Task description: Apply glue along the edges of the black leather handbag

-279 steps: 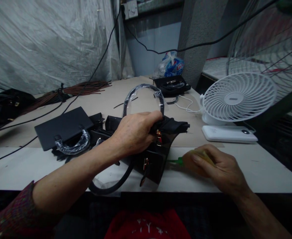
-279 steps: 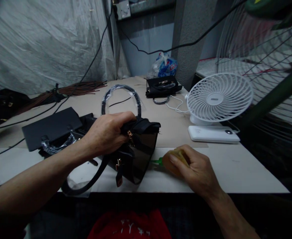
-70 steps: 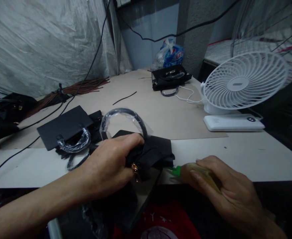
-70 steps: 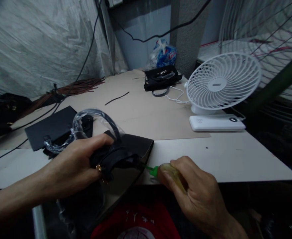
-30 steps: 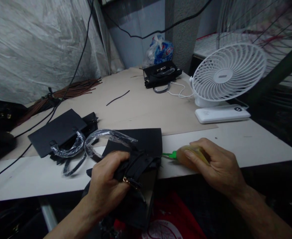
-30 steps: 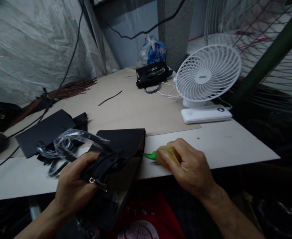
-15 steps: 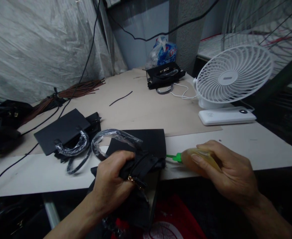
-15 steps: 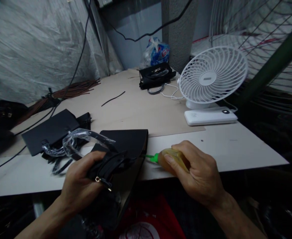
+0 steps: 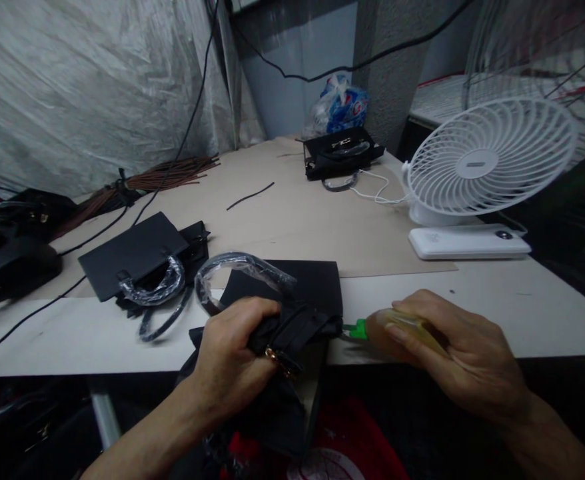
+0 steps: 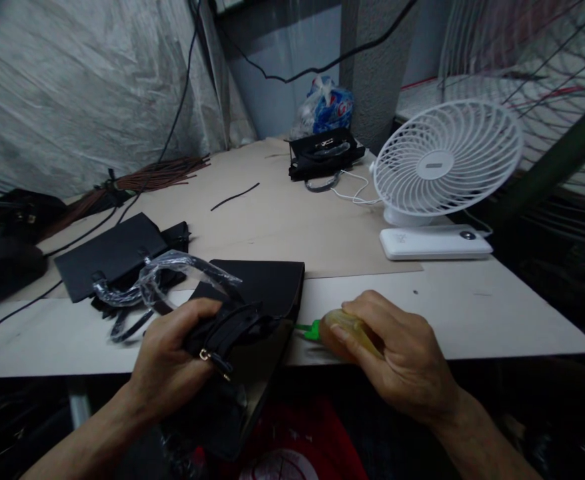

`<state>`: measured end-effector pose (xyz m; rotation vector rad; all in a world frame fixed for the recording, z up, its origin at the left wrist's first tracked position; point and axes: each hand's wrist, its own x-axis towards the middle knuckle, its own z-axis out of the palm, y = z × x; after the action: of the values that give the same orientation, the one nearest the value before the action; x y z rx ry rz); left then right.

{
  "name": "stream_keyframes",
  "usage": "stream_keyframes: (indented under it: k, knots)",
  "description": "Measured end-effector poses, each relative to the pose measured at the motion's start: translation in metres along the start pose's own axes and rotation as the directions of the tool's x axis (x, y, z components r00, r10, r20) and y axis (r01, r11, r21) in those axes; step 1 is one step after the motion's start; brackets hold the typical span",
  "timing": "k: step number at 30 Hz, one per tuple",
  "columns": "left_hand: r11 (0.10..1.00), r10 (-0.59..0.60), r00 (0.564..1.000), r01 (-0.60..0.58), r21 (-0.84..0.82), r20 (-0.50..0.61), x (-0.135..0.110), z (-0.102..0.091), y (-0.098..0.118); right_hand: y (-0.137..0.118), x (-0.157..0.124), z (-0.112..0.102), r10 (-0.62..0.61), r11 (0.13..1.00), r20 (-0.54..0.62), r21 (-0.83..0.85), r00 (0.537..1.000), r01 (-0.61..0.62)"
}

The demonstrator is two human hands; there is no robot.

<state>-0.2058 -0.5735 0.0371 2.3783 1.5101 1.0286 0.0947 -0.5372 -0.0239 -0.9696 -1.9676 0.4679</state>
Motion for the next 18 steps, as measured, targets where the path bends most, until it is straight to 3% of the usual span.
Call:
stream_keyframes:
  k: [4,9,13,18]
  knots:
    - [0.999,-0.017,1.000,0.018,-0.030,0.005,-0.001,0.000,-0.002,0.001,0.000,-0.002,-0.004,0.995,0.113,0.102,0.994,-0.007]
    - [0.999,-0.027,1.000,0.027,-0.037,0.004,0.000,0.000,-0.001,0.008,-0.003,-0.001,-0.006,1.000,0.027,-0.003,1.000,0.007]
    - [0.999,-0.007,1.000,0.007,-0.040,-0.003,0.000,0.000,-0.001,0.009,-0.006,0.000,0.004,0.998,0.067,0.059,0.998,-0.008]
    - [0.999,-0.010,1.000,0.010,-0.038,0.001,-0.001,-0.001,-0.002,0.011,-0.004,0.001,-0.017,0.998,0.020,-0.065,1.000,0.018]
